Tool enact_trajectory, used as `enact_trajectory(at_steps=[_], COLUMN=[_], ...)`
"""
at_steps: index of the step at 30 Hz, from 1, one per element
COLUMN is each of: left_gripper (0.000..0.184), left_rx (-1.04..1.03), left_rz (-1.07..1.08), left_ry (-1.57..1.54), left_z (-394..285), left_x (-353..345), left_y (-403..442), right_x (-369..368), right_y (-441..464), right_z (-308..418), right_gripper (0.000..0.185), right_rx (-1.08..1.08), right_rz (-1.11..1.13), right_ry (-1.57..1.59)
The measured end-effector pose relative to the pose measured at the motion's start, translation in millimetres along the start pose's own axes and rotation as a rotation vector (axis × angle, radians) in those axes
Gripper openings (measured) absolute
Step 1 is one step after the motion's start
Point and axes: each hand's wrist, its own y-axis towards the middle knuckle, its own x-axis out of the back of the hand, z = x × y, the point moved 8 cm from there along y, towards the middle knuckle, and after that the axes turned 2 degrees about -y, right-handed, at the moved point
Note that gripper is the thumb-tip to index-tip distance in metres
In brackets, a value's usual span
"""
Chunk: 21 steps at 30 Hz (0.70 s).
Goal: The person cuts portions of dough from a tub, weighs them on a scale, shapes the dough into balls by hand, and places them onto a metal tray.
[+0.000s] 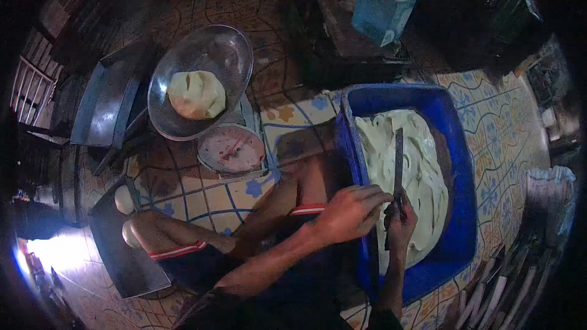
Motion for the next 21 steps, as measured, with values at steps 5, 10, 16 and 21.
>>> enact_trajectory(at_steps=[5,10,16,21], left_gripper=[0.026,0.027,0.036,0.021], left_rx=[0.003,-0.01,0.036,0.232], left_rz=[-0.042,-0.134,0.073,0.464], left_ry=[-0.068,-0.001,0.607,0.853], left_z=[4,10,59,140], left_x=[-10,5,-21,-70], left_y=[-19,2,102,113], right_x=[-10,-9,27,28], right_y=[-1,-1,12,50], right_z=[-6,7,16,2], right_gripper=[0.039,0.038,0.042,0.043], right_rx=[-0.03,-0.08,-0.136,-0.117], right_rz=[-0.011,-0.039,-0.104,-0.082], right_ry=[-0.056,-0.071,-0.058,-0.108])
